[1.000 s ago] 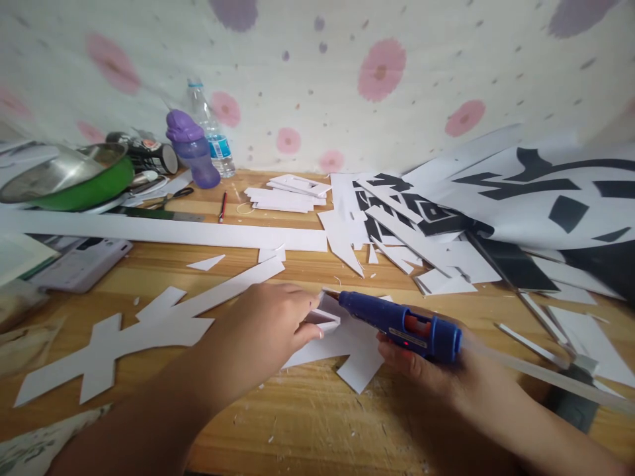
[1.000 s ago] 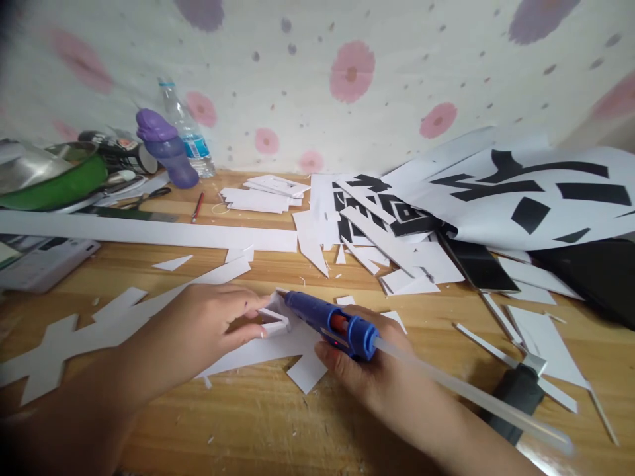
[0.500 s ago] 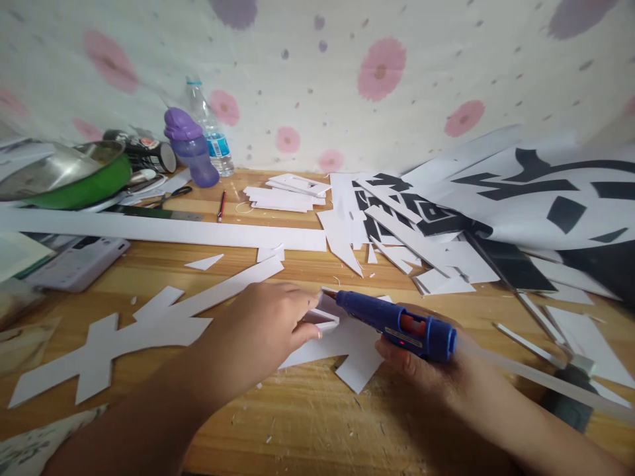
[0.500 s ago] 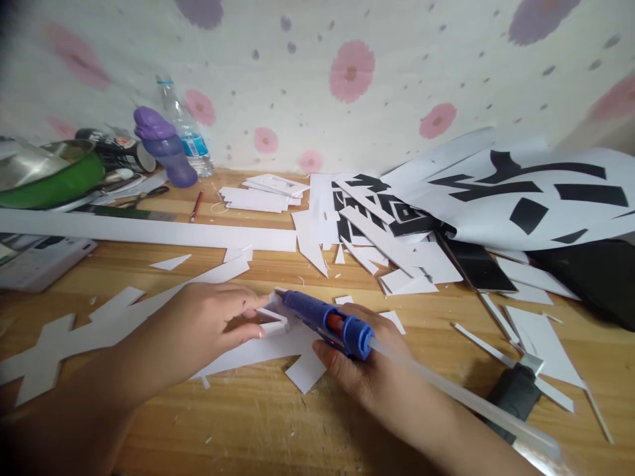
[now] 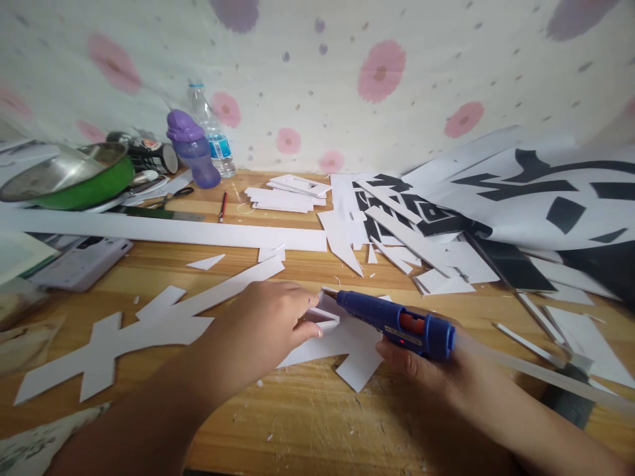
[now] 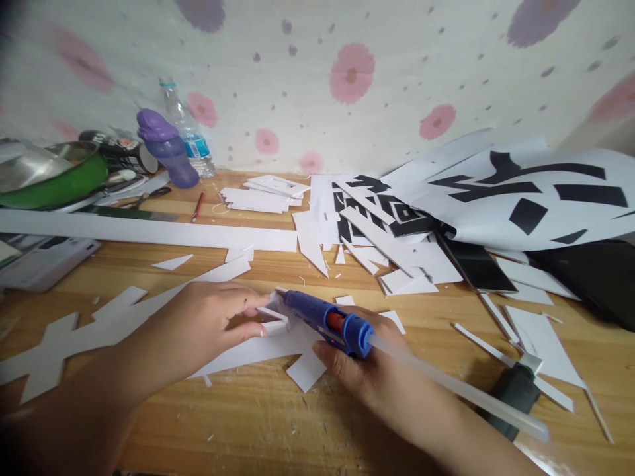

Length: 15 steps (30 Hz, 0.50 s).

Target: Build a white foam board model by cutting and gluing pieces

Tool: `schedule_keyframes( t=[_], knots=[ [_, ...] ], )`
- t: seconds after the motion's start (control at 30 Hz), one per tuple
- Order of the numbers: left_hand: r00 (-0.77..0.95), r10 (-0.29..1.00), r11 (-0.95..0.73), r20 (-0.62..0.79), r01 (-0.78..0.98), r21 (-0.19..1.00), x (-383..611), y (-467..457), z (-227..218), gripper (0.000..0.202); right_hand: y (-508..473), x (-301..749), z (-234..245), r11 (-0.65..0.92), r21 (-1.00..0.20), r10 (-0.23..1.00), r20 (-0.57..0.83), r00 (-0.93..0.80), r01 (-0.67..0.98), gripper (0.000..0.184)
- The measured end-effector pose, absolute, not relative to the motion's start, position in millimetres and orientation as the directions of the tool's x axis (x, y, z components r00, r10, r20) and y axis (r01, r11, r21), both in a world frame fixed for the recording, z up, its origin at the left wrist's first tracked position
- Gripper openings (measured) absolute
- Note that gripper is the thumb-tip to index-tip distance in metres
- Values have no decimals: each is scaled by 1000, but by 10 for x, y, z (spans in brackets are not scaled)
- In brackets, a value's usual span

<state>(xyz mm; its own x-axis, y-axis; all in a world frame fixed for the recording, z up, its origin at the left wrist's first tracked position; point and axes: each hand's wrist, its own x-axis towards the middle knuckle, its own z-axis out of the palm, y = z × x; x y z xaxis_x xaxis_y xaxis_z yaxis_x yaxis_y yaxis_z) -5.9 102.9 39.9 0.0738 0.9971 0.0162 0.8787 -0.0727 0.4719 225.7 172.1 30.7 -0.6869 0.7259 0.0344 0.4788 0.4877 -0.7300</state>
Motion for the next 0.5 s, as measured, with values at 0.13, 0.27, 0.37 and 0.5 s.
schedule_keyframes(
  t=[0.13, 0.27, 0.37, 0.5],
  knots=[
    [76, 997, -62, -8, 873, 483, -57, 1038, 426, 19, 1703, 2270, 333, 513, -725, 693, 35, -720, 459, 18],
    [65, 997, -31, -46, 855, 517, -69, 1036, 447, 23, 1669, 2321, 409, 483, -742, 714, 28, -699, 464, 19],
    [43, 996, 12, -83, 821, 570, -87, 1035, 467, 27, 1651, 2451, 520, 437, -761, 757, 23, -653, 480, 21],
    [-3, 994, 63, -107, 820, 569, -99, 1048, 487, 30, 1679, 2913, 691, 430, -737, 828, 92, -553, 521, 23]
  ],
)
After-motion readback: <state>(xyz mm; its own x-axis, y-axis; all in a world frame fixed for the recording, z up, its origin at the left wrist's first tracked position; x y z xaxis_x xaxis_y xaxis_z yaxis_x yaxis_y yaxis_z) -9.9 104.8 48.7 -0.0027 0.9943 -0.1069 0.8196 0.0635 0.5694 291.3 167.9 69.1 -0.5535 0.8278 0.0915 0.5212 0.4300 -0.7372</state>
